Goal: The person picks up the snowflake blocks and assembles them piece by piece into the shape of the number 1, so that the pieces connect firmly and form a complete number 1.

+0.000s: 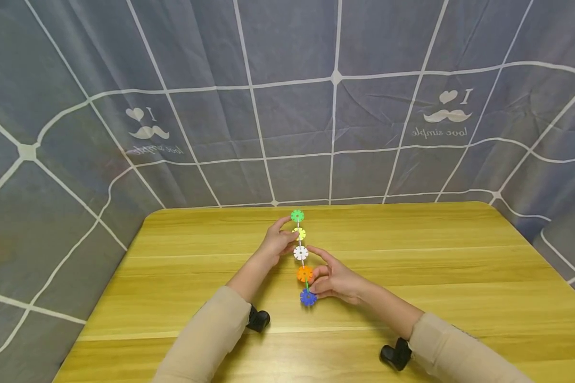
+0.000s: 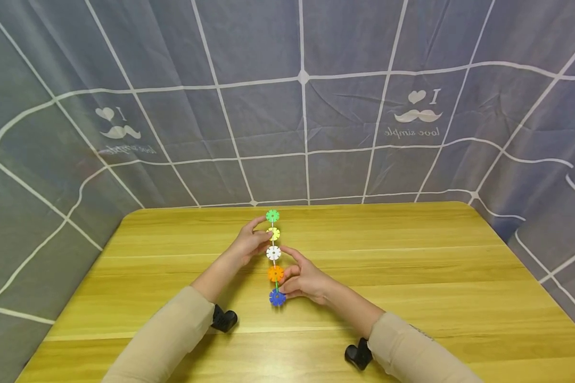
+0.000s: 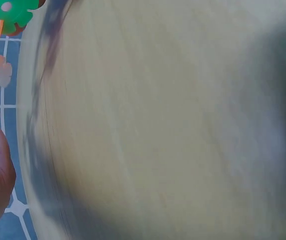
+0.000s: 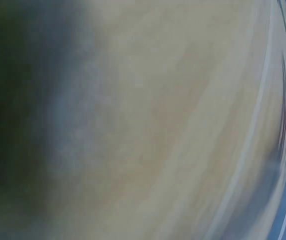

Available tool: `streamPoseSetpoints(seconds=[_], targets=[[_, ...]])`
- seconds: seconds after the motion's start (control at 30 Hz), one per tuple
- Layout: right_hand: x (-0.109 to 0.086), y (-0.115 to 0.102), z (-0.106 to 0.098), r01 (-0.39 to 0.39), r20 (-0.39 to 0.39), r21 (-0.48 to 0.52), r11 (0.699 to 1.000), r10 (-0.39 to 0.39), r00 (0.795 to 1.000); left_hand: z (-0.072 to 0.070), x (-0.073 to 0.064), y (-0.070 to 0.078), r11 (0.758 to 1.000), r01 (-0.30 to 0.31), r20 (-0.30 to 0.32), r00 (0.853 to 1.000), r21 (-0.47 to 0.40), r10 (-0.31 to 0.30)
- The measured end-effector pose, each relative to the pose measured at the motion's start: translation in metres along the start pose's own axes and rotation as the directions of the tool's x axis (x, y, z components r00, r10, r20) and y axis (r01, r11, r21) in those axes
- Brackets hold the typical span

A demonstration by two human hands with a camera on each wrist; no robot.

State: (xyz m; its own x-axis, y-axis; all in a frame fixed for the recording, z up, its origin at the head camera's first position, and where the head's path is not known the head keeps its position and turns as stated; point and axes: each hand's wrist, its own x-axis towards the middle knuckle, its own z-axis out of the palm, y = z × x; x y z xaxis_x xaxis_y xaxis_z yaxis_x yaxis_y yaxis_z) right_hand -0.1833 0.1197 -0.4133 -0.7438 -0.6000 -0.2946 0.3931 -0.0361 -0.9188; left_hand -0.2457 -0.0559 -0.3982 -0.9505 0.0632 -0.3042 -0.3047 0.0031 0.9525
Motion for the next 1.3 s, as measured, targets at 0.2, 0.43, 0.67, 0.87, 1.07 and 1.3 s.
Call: streamPoseSetpoints(seconds=[0.2, 0.43, 0.67, 0.87, 1.07, 1.3], targets=[[0.003, 0.001, 0.001, -0.023, -0.049, -0.024, 0.999, 0.022, 0.999, 0.004, 0.003, -0.001, 0.999, 0.001, -0.02, 1.0, -0.033, -0.002], [0.007, 0.003, 0.002, -0.042, -0.066, -0.067, 0.997, 0.037, 0.997, 0.005, 0.004, -0.006, 1.0, -0.001, -0.05, 0.999, -0.017, 0.001], [0.007, 0.003, 0.006, -0.057, -0.067, -0.111, 0.992, 0.049, 0.997, 0.004, 0.002, -0.01, 1.0, 0.003, -0.047, 0.999, 0.0, -0.003], [0.009, 0.004, 0.005, -0.073, -0.084, -0.123, 0.99, 0.063, 0.994, 0.004, 0.001, -0.013, 1.0, -0.001, -0.052, 0.999, 0.007, 0.001], [0.01, 0.002, 0.005, -0.068, -0.087, -0.129, 0.989, 0.057, 0.995, 0.003, 0.001, -0.014, 1.0, 0.0, -0.052, 0.999, 0.026, 0.002], [0.011, 0.001, 0.003, -0.071, -0.092, -0.137, 0.988, 0.059, 0.994, 0.001, 0.0, -0.011, 0.999, 0.003, -0.042, 0.999, 0.041, -0.001]])
